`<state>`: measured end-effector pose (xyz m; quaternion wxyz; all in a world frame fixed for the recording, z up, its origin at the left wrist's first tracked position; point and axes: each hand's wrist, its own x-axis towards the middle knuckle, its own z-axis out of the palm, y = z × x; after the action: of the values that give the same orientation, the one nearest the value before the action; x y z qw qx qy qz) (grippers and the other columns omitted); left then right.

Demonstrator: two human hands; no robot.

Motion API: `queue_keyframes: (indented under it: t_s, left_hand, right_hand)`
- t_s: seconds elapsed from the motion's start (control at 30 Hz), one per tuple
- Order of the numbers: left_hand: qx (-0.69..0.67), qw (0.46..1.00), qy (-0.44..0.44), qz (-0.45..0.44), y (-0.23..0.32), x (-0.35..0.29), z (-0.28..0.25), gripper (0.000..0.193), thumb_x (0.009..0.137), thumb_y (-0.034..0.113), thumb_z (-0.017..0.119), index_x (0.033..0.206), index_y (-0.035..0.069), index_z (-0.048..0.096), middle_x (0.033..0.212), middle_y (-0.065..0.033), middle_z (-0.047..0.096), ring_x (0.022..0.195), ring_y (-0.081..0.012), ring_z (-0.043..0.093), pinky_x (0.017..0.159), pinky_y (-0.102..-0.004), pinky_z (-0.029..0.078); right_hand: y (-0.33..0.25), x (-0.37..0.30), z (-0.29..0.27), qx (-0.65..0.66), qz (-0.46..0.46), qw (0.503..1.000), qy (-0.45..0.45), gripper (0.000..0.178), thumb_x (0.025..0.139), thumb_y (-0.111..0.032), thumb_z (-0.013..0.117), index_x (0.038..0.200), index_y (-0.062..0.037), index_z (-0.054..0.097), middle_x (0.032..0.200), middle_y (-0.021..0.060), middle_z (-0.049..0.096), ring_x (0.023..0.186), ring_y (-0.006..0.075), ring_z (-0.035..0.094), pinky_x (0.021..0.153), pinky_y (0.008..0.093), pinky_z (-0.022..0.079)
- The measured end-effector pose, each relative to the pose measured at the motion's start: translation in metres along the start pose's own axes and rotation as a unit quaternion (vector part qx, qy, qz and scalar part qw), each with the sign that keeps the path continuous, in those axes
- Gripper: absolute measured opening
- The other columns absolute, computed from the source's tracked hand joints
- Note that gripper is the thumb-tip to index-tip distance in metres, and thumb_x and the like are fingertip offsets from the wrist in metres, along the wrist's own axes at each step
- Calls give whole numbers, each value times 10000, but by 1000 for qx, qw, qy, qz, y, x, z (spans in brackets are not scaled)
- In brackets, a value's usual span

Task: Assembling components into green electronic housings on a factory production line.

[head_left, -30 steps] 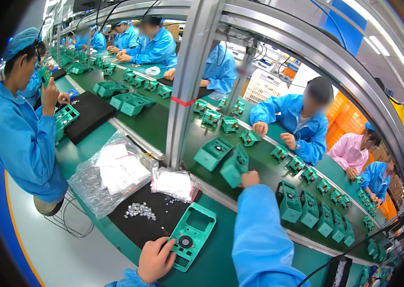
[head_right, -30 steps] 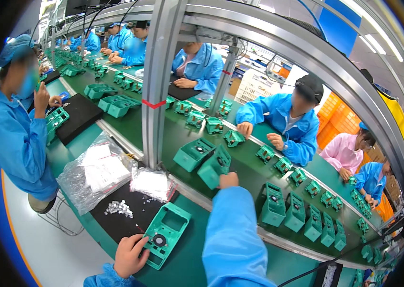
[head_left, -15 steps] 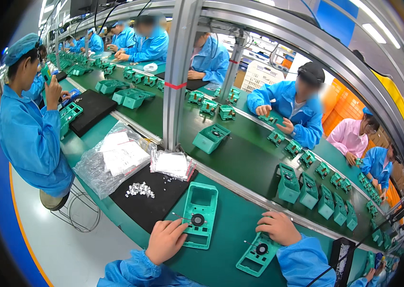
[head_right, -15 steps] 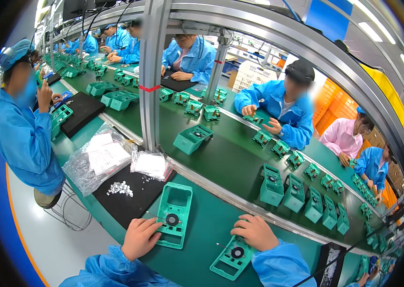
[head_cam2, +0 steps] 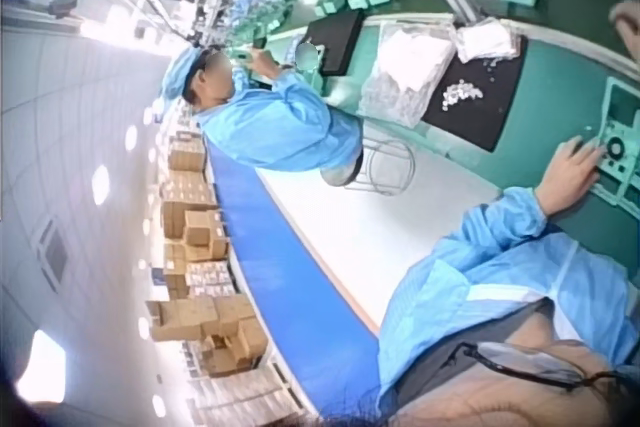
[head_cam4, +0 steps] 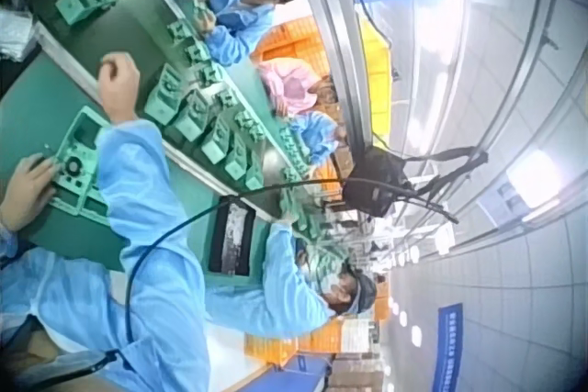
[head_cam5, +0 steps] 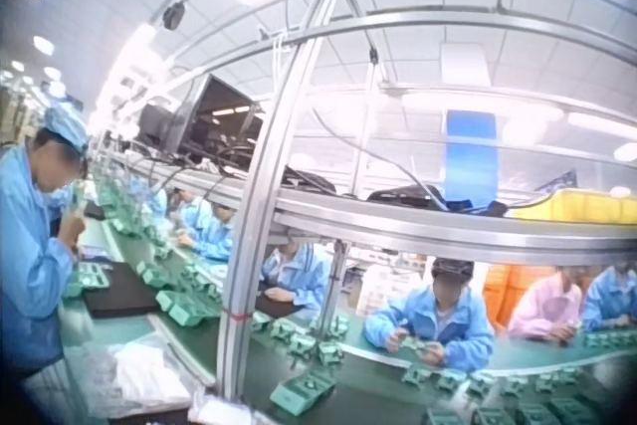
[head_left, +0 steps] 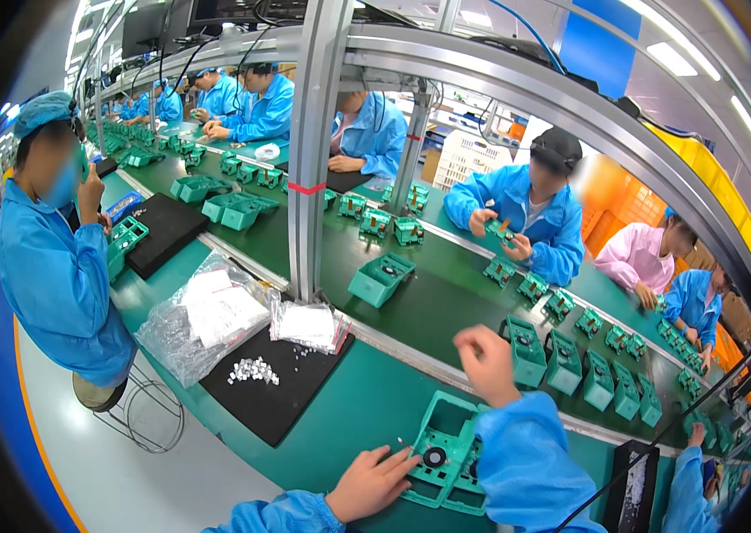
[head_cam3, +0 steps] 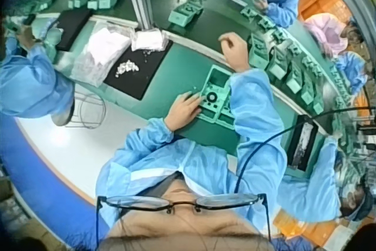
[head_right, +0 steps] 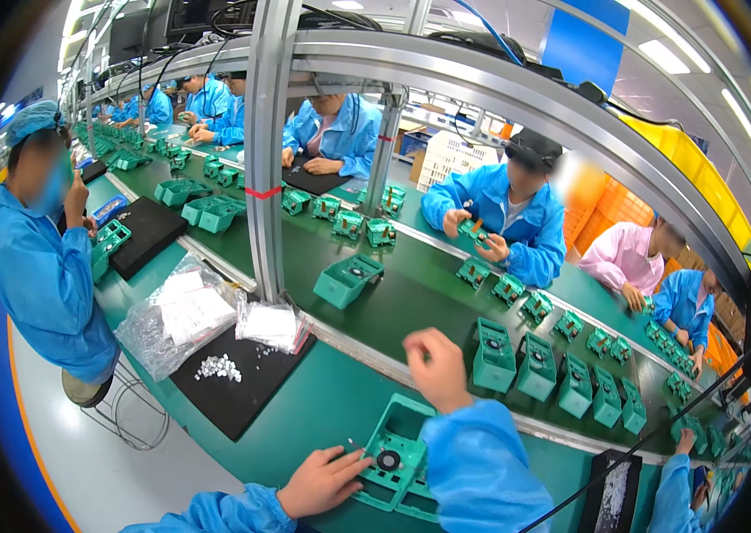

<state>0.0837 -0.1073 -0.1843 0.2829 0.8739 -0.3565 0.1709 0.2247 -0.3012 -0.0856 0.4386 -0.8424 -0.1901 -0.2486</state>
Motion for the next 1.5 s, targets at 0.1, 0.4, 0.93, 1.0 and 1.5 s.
queue_keyframes:
  t_s: [0.1, 0.4, 0.93, 1.0, 1.5]
  left_hand:
    - [-17, 1000, -13, -23, 12, 0, -15, 468, 753, 207, 616, 1193, 109, 490, 1211, -103, 482, 1043, -322, 465, 865, -404, 376]
    - [152, 916, 192, -319, -80, -43, -92, 323, 669, 81, 637, 986, 92, 575, 967, -70, 520, 860, -266, 498, 754, -350, 391]
    - [185, 945, 167, -213, -133, -20, -93, 164, 653, 91, 671, 799, 118, 599, 773, -32, 500, 652, -235, 488, 623, -342, 400]
    - [197, 949, 151, -195, -134, -14, -89, 123, 666, 87, 648, 772, 115, 592, 764, -33, 497, 654, -232, 496, 618, -338, 405]
    - [-578, 788, 73, -202, 34, -28, -50, 67, 809, 51, 591, 873, 35, 605, 889, -39, 593, 798, -89, 525, 681, -221, 426]
  right_hand:
    - [22, 65, 67, 49, 209, 976, -44, 346, 776, -233, 567, 1038, -9, 536, 914, 152, 609, 769, 253, 619, 599, 312, 494]
    - [121, 124, 156, 31, 415, 909, -11, 513, 730, -218, 630, 1075, 93, 412, 1002, 229, 527, 782, 331, 611, 495, 418, 550]
    - [-29, 18, 62, -98, -333, 826, -444, 264, 662, 6, 534, 887, -127, 570, 869, 8, 599, 898, 188, 546, 783, 306, 396]
    - [-28, 4, 69, -112, -339, 828, -431, 217, 686, -24, 533, 876, -124, 564, 870, 1, 599, 907, 183, 543, 785, 305, 396]
    - [-128, -147, 3, -26, -187, 974, -124, 158, 710, -71, 660, 853, -36, 602, 813, 92, 588, 729, 247, 578, 620, 332, 472]
